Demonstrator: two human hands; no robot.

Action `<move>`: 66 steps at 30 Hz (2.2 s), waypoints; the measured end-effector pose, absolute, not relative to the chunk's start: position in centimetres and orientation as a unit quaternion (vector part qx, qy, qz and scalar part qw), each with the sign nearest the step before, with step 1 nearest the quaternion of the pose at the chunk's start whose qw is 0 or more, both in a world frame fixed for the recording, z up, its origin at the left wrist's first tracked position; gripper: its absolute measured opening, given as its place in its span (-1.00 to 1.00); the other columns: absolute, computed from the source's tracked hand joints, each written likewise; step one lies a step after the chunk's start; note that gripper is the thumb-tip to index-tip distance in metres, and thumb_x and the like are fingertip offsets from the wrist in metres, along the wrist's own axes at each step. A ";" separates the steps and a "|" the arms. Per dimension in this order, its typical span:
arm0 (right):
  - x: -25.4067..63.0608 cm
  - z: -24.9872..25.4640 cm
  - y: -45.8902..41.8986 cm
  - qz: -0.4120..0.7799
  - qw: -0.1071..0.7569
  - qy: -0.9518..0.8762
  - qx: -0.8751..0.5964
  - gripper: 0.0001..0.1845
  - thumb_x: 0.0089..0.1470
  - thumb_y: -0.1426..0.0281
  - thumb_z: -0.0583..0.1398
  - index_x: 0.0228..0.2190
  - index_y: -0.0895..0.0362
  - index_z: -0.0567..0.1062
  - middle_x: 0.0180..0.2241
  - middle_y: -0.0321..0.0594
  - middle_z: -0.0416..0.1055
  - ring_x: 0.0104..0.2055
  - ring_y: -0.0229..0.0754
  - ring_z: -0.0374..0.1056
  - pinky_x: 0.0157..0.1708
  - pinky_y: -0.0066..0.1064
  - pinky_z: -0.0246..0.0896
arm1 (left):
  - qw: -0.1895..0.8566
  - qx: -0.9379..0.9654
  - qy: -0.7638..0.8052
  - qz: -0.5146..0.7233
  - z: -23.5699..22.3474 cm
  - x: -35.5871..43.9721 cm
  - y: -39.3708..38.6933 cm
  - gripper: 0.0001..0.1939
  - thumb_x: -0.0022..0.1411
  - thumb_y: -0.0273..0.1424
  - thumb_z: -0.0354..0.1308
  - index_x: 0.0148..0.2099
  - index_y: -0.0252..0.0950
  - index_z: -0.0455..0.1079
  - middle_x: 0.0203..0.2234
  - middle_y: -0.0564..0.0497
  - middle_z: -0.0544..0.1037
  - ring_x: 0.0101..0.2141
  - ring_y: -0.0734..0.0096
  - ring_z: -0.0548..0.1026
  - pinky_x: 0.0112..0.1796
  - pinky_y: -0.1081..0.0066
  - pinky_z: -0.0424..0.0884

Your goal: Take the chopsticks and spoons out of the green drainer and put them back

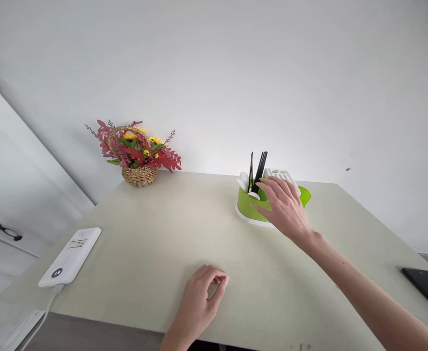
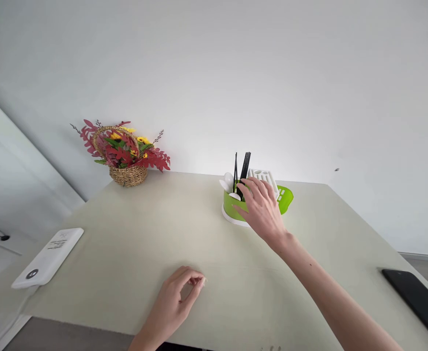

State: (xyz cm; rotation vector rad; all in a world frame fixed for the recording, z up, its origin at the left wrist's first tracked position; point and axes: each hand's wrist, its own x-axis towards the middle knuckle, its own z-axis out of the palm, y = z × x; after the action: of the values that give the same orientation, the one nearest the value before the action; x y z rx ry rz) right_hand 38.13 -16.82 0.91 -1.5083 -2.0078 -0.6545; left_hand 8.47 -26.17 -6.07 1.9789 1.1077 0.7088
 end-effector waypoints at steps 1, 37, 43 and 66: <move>38.3 0.9 -17.0 -0.246 0.252 -0.744 -0.568 -0.42 0.31 0.27 0.14 0.28 0.19 0.30 0.30 0.09 0.32 0.39 0.17 0.13 0.36 0.08 -0.01 | 0.375 0.773 0.432 0.277 -6.1 8.5 -26.2 -0.73 0.51 -0.21 0.01 -0.17 -0.14 0.49 -0.26 0.00 0.61 -0.20 0.29 0.56 -0.20 0.37 0.50; 60.2 -2.1 -17.9 -0.230 0.284 -0.670 -0.646 -0.34 0.26 -0.06 0.15 0.22 0.06 0.42 0.25 0.18 0.34 0.31 0.31 0.24 0.27 0.03 0.07 | 0.365 0.774 0.427 0.293 -5.9 8.5 -26.3 -0.71 0.50 -0.20 0.01 -0.19 -0.15 0.50 -0.28 -0.02 0.62 -0.22 0.27 0.57 -0.21 0.35 0.52; 58.8 -1.7 -19.3 -0.244 0.259 -0.670 -0.651 -0.31 0.34 0.04 0.06 0.30 0.20 0.31 0.29 0.29 0.28 0.41 0.34 0.09 0.33 0.06 0.01 | 0.366 0.775 0.428 0.287 -6.1 8.4 -26.2 -0.73 0.50 -0.20 0.02 -0.19 -0.14 0.49 -0.27 0.01 0.62 -0.21 0.29 0.57 -0.20 0.38 0.50; 42.4 -12.9 -27.9 0.030 0.160 -0.647 -0.745 -0.16 0.40 -0.05 -0.20 0.44 0.24 0.06 0.49 -0.10 -0.11 0.53 -0.07 -0.24 0.50 -0.10 -0.35 | 0.271 0.807 0.425 0.309 -6.3 8.3 -25.6 -0.64 0.51 -0.12 -0.03 -0.16 -0.18 0.50 -0.23 -0.07 0.63 -0.15 0.19 0.57 -0.09 0.25 0.52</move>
State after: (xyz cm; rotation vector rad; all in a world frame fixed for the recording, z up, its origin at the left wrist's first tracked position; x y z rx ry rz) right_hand 42.39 -27.95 -12.87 -2.1277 -1.8493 0.0853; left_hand 8.25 -25.59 -6.27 2.1726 1.1447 0.8323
